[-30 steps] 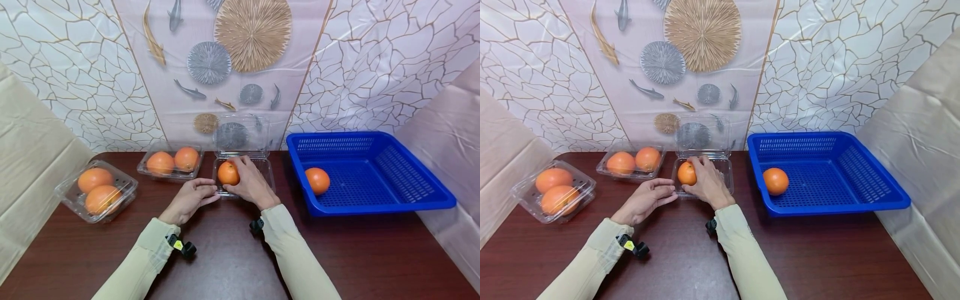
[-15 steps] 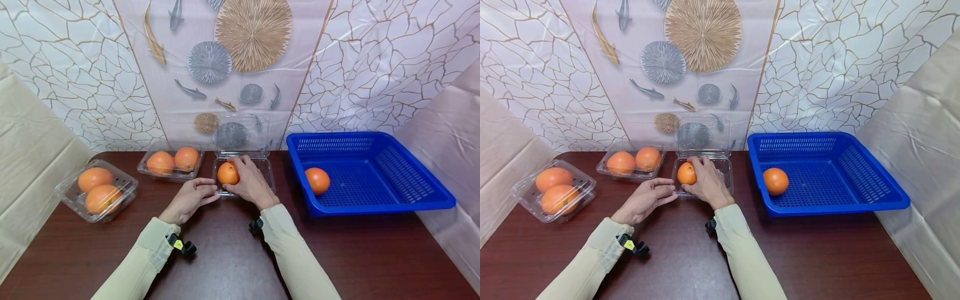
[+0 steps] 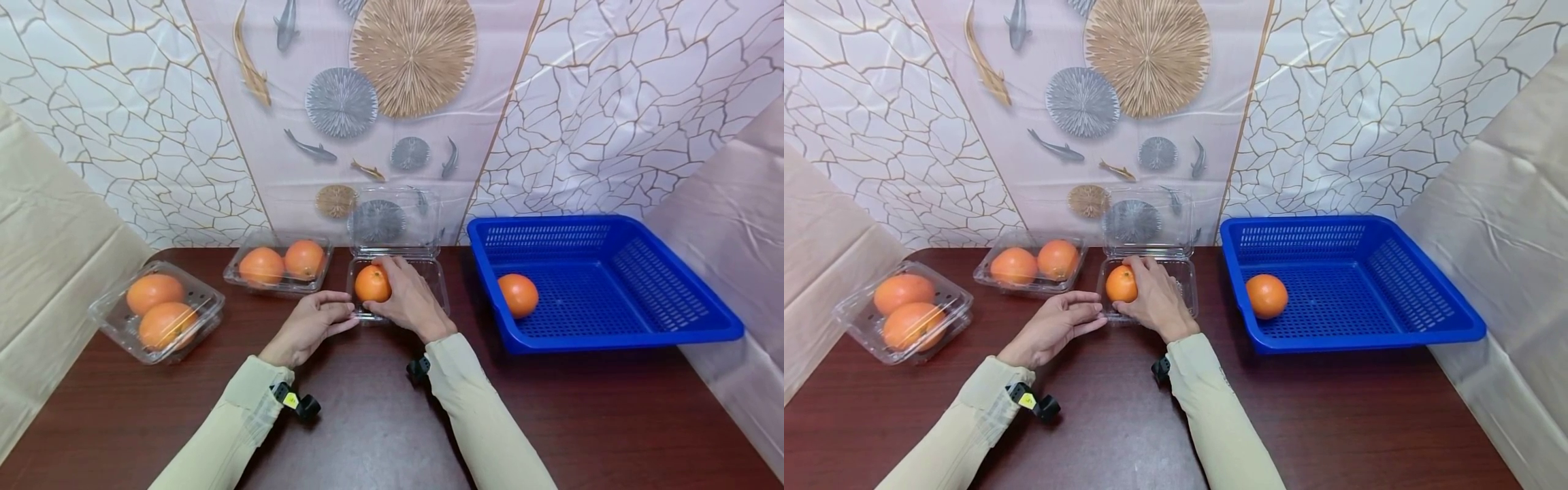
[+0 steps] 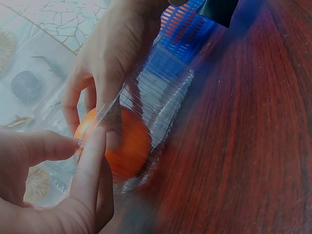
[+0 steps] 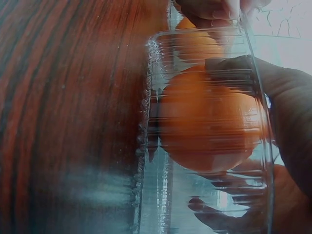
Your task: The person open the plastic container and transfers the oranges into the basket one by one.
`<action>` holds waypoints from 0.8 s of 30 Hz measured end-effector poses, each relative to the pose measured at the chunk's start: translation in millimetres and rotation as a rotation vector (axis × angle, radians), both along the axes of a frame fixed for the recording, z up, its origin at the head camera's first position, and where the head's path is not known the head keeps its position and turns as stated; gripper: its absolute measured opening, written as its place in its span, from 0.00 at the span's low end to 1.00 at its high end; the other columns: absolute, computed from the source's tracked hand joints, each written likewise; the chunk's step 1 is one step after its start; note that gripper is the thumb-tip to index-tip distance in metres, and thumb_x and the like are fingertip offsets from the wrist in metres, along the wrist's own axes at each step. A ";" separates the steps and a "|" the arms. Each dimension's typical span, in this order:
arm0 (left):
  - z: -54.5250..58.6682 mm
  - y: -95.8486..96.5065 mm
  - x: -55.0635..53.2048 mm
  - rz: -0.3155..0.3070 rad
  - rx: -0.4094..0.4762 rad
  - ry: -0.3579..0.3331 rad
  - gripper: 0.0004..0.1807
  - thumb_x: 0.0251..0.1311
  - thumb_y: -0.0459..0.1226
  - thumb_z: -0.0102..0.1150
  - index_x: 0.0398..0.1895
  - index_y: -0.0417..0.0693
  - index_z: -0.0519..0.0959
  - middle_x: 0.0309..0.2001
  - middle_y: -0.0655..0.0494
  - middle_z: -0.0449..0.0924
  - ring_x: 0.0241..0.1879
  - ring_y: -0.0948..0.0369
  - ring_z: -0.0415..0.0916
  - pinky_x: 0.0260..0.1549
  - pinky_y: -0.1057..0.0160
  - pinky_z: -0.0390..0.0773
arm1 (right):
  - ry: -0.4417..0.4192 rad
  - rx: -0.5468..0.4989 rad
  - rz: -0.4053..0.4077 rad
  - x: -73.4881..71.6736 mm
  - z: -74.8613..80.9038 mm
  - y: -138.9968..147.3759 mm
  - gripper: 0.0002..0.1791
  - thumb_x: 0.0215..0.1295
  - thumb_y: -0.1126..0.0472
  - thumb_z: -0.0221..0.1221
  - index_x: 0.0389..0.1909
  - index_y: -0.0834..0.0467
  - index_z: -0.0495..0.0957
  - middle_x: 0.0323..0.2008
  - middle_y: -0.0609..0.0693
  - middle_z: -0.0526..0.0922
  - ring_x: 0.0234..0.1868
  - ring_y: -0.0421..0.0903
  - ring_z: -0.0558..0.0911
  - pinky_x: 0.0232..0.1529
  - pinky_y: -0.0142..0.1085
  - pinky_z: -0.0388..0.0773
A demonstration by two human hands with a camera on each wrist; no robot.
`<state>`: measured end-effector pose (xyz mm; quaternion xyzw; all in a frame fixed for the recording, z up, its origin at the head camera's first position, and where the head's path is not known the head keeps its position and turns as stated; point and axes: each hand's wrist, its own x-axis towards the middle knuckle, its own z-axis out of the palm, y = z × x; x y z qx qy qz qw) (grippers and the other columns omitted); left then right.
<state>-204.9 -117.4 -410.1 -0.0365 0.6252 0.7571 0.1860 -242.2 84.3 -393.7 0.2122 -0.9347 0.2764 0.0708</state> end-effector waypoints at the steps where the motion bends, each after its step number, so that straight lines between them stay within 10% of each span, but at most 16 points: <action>1: 0.0 -0.1 0.0 -0.002 -0.001 0.003 0.23 0.73 0.26 0.49 0.69 0.27 0.63 0.61 0.36 0.71 0.54 0.57 0.81 0.54 0.66 0.86 | 0.002 0.003 0.002 -0.1 -0.1 0.2 0.40 0.54 0.50 0.76 0.67 0.52 0.71 0.59 0.53 0.77 0.55 0.51 0.79 0.58 0.46 0.83; 24: 0.5 0.0 0.4 -0.005 0.009 0.004 0.24 0.73 0.26 0.49 0.69 0.27 0.63 0.61 0.35 0.71 0.52 0.60 0.81 0.54 0.66 0.86 | 0.054 0.000 -0.012 -1.2 5.1 3.3 0.38 0.53 0.48 0.76 0.63 0.52 0.73 0.57 0.51 0.79 0.54 0.50 0.80 0.56 0.47 0.83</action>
